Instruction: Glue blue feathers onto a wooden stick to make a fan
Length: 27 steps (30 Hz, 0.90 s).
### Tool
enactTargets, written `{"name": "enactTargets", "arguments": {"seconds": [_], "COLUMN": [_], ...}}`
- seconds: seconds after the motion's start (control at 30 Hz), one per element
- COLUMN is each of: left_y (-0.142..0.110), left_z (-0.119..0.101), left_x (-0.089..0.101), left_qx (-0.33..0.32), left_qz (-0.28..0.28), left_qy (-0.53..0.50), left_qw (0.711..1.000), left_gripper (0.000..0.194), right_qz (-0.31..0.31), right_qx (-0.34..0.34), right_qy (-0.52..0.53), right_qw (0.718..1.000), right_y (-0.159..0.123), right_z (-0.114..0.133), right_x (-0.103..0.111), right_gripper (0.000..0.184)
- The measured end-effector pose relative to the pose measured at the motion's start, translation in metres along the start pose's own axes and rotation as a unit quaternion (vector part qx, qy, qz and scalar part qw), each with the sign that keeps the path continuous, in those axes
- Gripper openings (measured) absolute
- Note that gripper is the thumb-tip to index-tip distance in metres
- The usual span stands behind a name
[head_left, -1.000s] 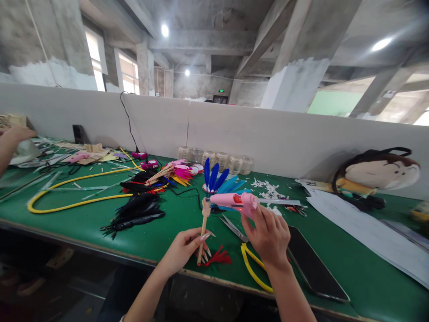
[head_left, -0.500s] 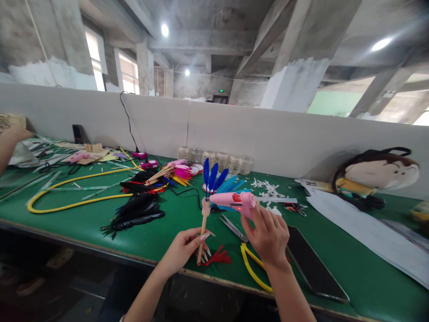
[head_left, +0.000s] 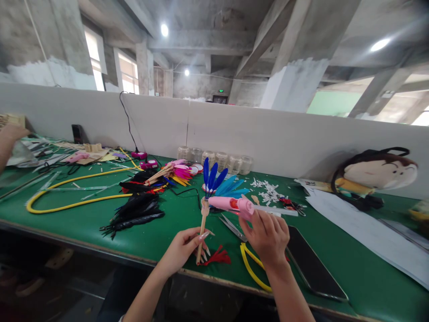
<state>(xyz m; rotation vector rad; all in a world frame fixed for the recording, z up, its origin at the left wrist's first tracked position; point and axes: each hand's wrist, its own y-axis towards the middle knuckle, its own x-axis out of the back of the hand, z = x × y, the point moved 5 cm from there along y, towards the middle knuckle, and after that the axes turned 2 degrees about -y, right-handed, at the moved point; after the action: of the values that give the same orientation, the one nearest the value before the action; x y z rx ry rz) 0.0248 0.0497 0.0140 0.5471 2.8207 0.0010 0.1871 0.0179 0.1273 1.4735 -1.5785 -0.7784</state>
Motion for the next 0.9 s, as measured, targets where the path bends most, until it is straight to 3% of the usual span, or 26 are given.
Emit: {"name": "enactTargets", "arguments": {"seconds": [0.73,0.9], "left_y": [0.0,0.0], "left_z": [-0.004,-0.005], "left_x": [0.0,0.003], "left_qx": [0.002,-0.009], "left_qz": [-0.012,-0.037], "left_qy": [0.008,-0.003], "left_qw": [1.0,0.999], "left_gripper": [0.045,0.043], "right_qz": [-0.005,0.043], "right_qx": [-0.006,0.02], "right_qy": [-0.008,0.001], "right_qw": [1.0,0.999], "right_y": [-0.009,-0.008], "right_z": [0.008,0.009], "right_x": [-0.002,-0.002], "right_gripper": [0.015,0.012]}}
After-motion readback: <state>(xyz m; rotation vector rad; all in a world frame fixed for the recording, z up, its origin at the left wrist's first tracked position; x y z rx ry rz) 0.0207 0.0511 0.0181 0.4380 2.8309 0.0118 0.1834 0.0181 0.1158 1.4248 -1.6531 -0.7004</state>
